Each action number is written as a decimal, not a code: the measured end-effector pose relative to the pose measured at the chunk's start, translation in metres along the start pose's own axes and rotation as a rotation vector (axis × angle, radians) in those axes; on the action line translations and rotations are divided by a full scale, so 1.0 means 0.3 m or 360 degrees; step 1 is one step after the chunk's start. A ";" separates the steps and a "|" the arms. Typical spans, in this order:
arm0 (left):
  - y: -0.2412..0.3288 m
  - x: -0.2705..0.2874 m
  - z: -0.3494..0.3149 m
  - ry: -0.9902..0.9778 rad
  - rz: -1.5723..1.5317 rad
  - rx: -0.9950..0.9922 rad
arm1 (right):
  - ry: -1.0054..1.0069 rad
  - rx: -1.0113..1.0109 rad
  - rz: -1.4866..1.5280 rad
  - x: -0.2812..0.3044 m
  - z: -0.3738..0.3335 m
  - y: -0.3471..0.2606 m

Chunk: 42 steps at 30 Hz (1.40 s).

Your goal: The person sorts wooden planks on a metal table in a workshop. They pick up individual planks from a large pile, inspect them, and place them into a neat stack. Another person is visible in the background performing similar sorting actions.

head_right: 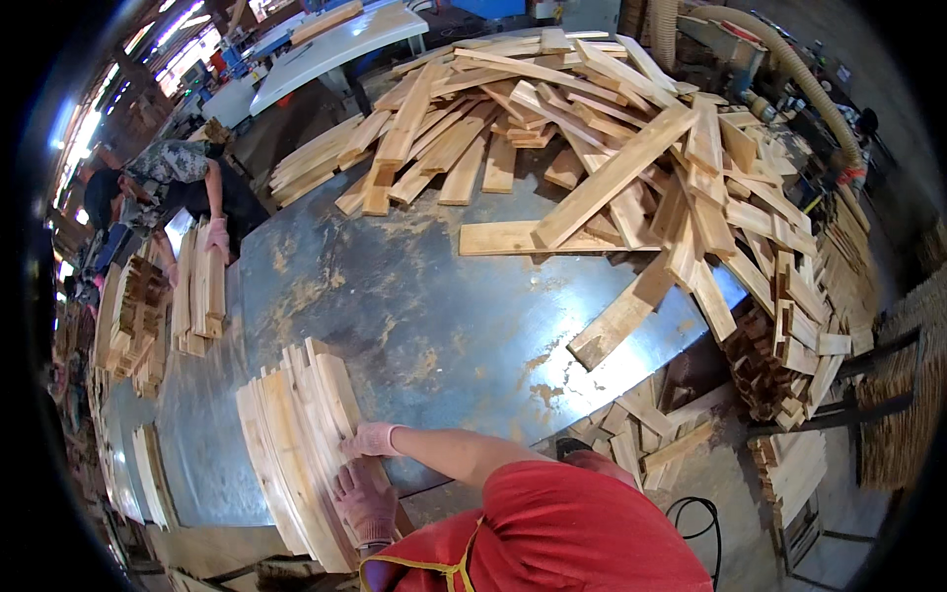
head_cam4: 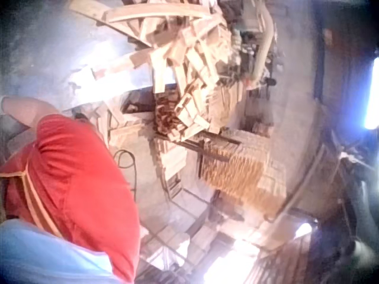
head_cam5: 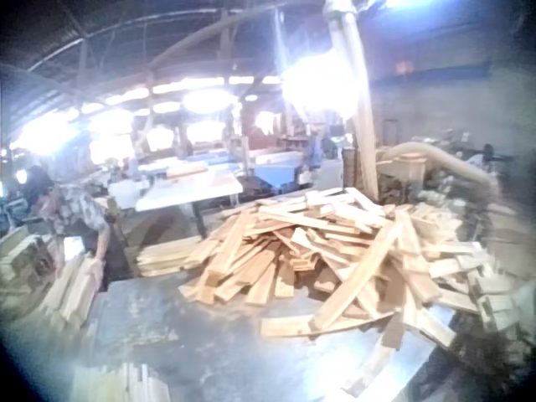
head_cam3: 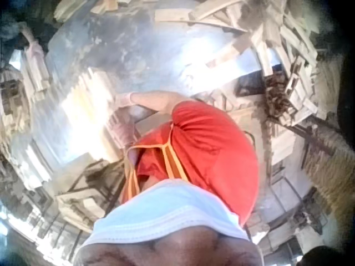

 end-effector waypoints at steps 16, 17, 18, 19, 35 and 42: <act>0.974 0.169 0.465 -0.0013 -0.1063 -0.1277 | 0.3325 0.0667 -0.0158 1.524 -2.361 0.332; 1.136 0.258 0.488 -0.0360 -0.1178 -0.1259 | 0.3201 0.0421 0.0085 1.598 -2.442 0.404; 1.294 0.306 0.514 -0.0589 -0.1189 -0.1270 | 0.3058 0.0177 0.0322 1.656 -2.510 0.473; 1.447 0.345 0.539 -0.0808 -0.1191 -0.1267 | 0.2888 -0.0047 0.0554 1.708 -2.548 0.529; 2.288 0.327 0.603 -0.1556 -0.2404 -0.0780 | 0.1633 0.1014 0.1955 1.455 -1.831 0.585; 1.542 0.211 0.546 -0.1316 -0.2243 -0.0672 | 0.1391 0.0834 0.1837 0.999 -1.351 0.508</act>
Point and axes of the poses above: each hand's wrist, its own z-axis towards the middle knuckle, its own x-axis out of the back of the hand, y = z × x, the point moved 1 cm from there along z, towards the middle knuckle, and after that the axes turned 2 degrees about z, right-handed, at the moved point
